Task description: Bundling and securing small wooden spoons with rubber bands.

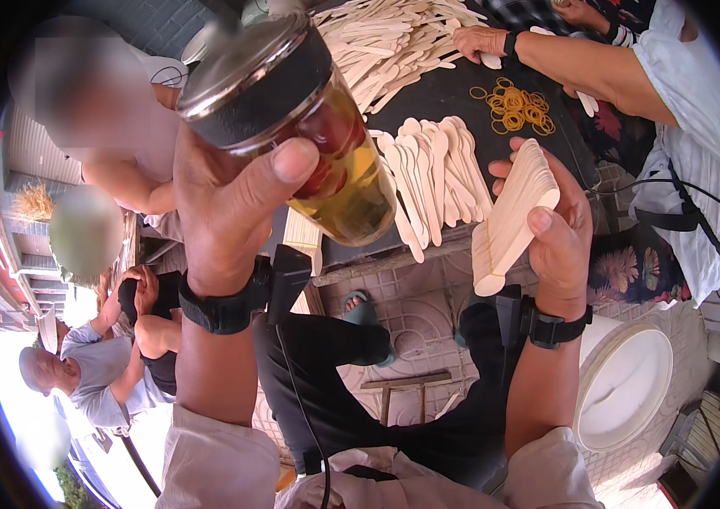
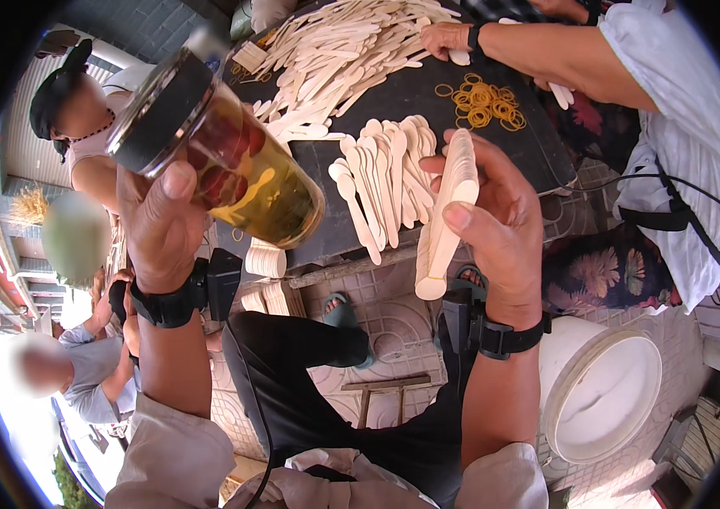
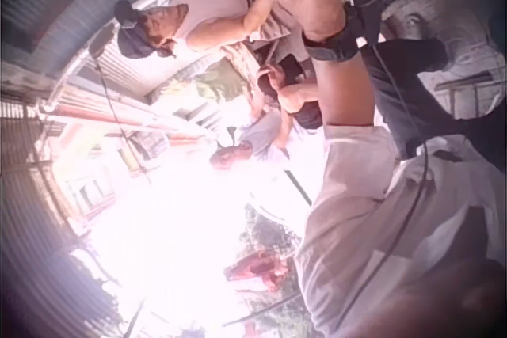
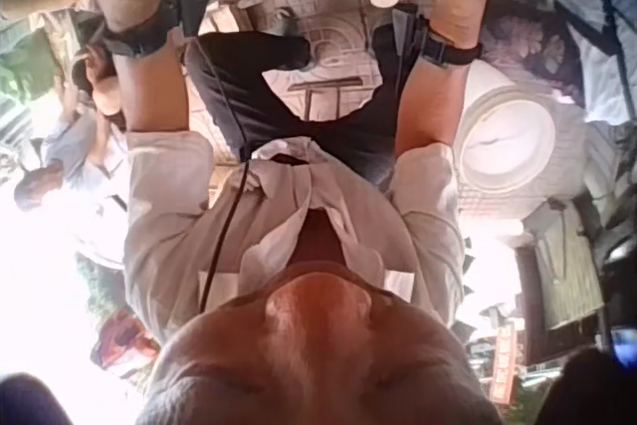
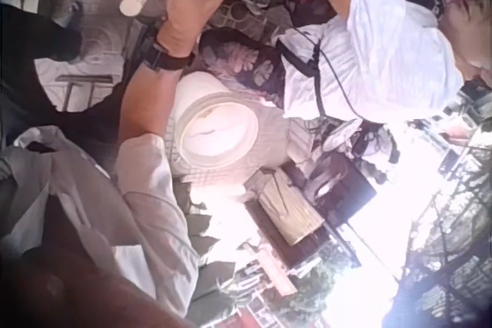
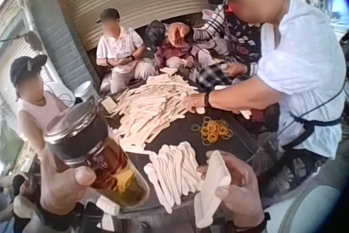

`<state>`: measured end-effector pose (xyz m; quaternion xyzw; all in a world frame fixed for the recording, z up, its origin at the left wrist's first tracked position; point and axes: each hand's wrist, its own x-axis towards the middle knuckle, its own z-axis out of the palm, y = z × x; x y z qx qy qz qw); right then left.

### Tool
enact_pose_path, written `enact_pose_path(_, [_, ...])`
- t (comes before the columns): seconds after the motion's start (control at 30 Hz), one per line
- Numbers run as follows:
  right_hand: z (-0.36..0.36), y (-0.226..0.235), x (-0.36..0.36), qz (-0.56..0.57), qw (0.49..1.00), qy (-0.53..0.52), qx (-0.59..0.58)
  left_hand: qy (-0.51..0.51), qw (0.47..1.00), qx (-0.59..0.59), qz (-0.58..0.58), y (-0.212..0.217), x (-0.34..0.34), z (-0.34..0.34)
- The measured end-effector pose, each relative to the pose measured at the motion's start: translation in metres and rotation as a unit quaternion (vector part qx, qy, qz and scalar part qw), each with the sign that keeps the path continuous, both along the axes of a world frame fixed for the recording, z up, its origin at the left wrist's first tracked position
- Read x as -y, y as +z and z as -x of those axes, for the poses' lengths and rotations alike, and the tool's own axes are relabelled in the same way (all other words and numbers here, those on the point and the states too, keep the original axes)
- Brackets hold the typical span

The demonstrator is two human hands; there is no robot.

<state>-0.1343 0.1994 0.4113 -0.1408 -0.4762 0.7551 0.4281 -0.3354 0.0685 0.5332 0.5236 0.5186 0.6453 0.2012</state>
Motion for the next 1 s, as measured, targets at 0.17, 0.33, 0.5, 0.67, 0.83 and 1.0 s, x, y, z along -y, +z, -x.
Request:
enact_pose_path(0.17, [0.001,-0.001,-0.002,-0.029,0.998,-0.009,0.049,0.088,0.979,0.124,0.134,-0.059,0.093,-0.046])
enact_pose_path(0.33, [0.007,-0.008,-0.002,-0.041,0.999,0.008,0.014,0.115,0.905,-0.059,0.406,-0.164,0.129,-0.06])
enact_pose_path(0.5, [0.004,-0.007,0.0,-0.058,0.998,-0.017,0.036,0.107,0.872,0.01,0.478,-0.302,0.127,-0.054])
enact_pose_path(0.67, [0.0,-0.007,-0.004,-0.102,0.982,-0.023,0.158,0.16,0.863,0.011,0.479,-0.389,0.121,-0.047])
enact_pose_path(0.83, [0.002,-0.012,-0.002,-0.015,0.982,-0.025,0.187,0.215,0.864,-0.013,0.455,-0.421,0.098,-0.049])
enact_pose_path(1.0, [-0.015,-0.041,-0.019,-0.035,0.995,0.098,0.007,0.177,0.818,0.028,0.546,-0.457,0.108,-0.043])
